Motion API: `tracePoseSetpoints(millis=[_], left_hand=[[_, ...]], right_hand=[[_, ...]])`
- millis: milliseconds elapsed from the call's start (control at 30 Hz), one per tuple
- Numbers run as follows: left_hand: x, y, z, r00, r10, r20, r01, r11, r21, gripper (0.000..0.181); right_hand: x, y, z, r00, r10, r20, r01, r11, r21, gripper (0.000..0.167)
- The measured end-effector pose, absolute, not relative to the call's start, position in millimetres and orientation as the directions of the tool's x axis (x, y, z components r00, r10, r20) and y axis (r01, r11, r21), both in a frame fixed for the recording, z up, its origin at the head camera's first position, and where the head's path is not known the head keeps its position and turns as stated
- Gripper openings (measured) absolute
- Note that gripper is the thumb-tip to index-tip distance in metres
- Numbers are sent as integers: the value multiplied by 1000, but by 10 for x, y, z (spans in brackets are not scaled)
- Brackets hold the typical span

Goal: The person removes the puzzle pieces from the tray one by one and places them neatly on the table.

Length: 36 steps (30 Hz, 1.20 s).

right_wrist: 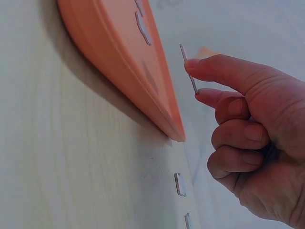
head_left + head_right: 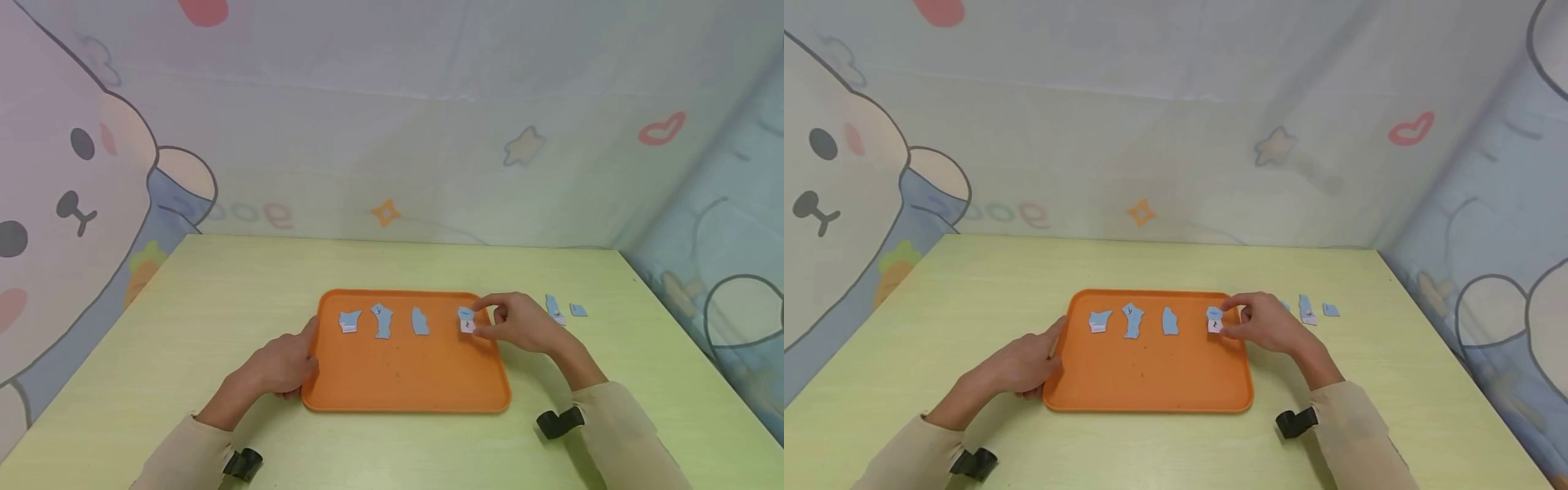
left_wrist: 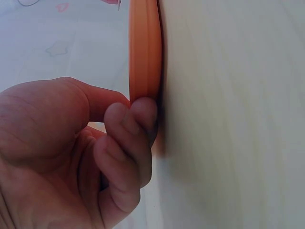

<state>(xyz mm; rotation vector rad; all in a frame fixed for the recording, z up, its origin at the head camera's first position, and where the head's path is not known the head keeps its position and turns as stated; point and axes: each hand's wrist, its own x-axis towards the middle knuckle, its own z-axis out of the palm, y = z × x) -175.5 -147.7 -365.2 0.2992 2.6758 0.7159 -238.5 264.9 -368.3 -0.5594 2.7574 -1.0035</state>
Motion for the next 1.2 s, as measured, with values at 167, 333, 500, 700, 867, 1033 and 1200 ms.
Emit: tracePoseSetpoints(millis=[167, 333, 500, 700, 867, 1033, 1200], left_hand=[[-1755, -1476, -3653, -914, 281, -292, 101, 857, 506, 73], [-1755, -1470, -3639, -914, 287, -286, 108, 852, 512, 73], [-1747, -1470, -3638, -913, 294, -284, 114, 850, 514, 72], [-1751, -1463, -3640, -913, 284, -294, 104, 856, 506, 73], [-1750, -1468, -3643, -913, 290, -287, 111, 854, 509, 73], [-1757, -1469, -3644, -915, 296, -274, 122, 851, 511, 73], [-1756, -1471, -3648, -915, 294, -275, 121, 852, 509, 73]], right_hand=[[-2351, 2665, -3631, -922, -387, -20, -283, 708, -647, 40], [-2329, 2703, -3587, -924, -381, -23, -274, 705, -654, 41], [-2328, 2750, -3571, -929, -368, -42, -252, 713, -655, 44], [-2333, 2820, -3549, -923, -382, -52, -258, 711, -654, 42], [-2329, 2867, -3517, -916, -398, -52, -273, 713, -646, 42], [-2321, 2919, -3488, -916, -396, -61, -269, 720, -640, 41], [-2316, 2966, -3469, -913, -401, -69, -261, 708, -656, 42]])
